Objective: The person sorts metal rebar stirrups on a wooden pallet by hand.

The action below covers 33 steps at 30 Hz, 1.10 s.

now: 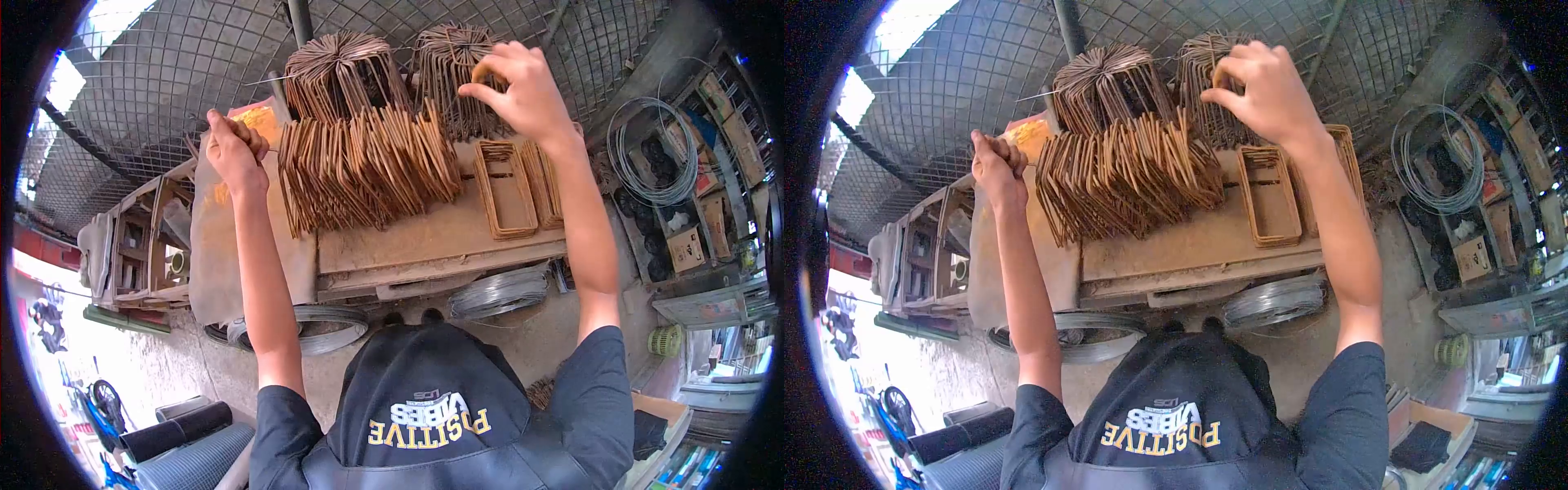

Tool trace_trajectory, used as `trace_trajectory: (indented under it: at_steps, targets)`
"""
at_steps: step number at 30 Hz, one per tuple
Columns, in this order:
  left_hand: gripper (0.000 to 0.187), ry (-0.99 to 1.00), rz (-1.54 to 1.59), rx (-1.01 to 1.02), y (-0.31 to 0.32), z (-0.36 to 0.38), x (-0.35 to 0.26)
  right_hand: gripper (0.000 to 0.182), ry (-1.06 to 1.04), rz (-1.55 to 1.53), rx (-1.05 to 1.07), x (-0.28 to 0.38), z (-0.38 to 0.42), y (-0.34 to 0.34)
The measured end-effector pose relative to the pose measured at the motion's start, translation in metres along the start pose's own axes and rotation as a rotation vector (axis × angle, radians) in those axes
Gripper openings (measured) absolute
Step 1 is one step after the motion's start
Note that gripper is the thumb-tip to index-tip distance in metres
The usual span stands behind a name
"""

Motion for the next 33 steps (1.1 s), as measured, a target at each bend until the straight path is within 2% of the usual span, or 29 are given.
trace_trajectory:
  at_steps: [2,4,12,14,15,18,22,24,26,27,28,31,33]
  targets:
    - [0.046,0.014,-0.029,0.054,0.004,0.004,0.001,0.037,0.025,-0.017,-0.037,-0.005,0.014,-0.002]
    - [0.044,-0.007,-0.029,0.076,0.005,0.004,0.001,0.036,0.266,-0.126,0.035,-0.019,0.028,0.001]
    - [0.031,-0.06,-0.037,0.204,0.02,0.018,0.006,0.031,0.343,-0.166,0.018,-0.024,0.054,0.012]
    - [0.027,0.009,-0.192,0.239,0.028,0.023,0.002,0.027,0.464,-0.361,0.042,-0.028,0.067,0.019]
    - [0.023,0.059,-0.23,0.261,0.028,0.021,0.006,0.026,0.457,-0.366,0.017,-0.028,0.071,0.017]
    - [0.023,0.129,-0.345,0.276,0.036,0.026,0.005,0.025,0.472,-0.377,-0.049,-0.027,0.077,0.015]
    - [0.029,0.082,-0.26,0.297,0.03,0.021,0.005,0.022,0.484,-0.374,-0.073,-0.014,0.063,0.009]
    - [0.032,0.041,-0.204,0.237,0.025,0.018,0.005,0.021,0.359,-0.339,-0.148,0.002,0.046,0.0]
    - [0.034,-0.091,0.024,0.182,0.007,0.007,0.016,0.019,0.279,-0.354,-0.191,0.021,0.027,-0.003]
    - [0.036,-0.128,0.052,0.13,-0.001,0.004,0.019,0.018,0.164,-0.354,-0.26,0.033,0.015,-0.007]
    - [0.036,-0.127,0.053,0.127,-0.005,0.005,0.023,0.017,0.05,-0.355,-0.327,0.044,0.004,-0.011]
    - [0.034,-0.171,0.107,0.116,-0.016,0.007,0.032,0.017,-0.138,-0.348,-0.328,0.074,-0.028,-0.002]
    - [0.035,-0.131,0.185,-0.022,-0.032,-0.003,0.028,0.02,-0.2,-0.341,-0.323,0.084,-0.043,-0.002]
Point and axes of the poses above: each hand's wrist, its own z-axis away from the middle knuckle, its own y-axis out of the palm, x = y × z, the point moved 7 cm from there along -z, towards the middle knuckle, and after that the axes turned 2 degrees about z, right-handed, at the moved point
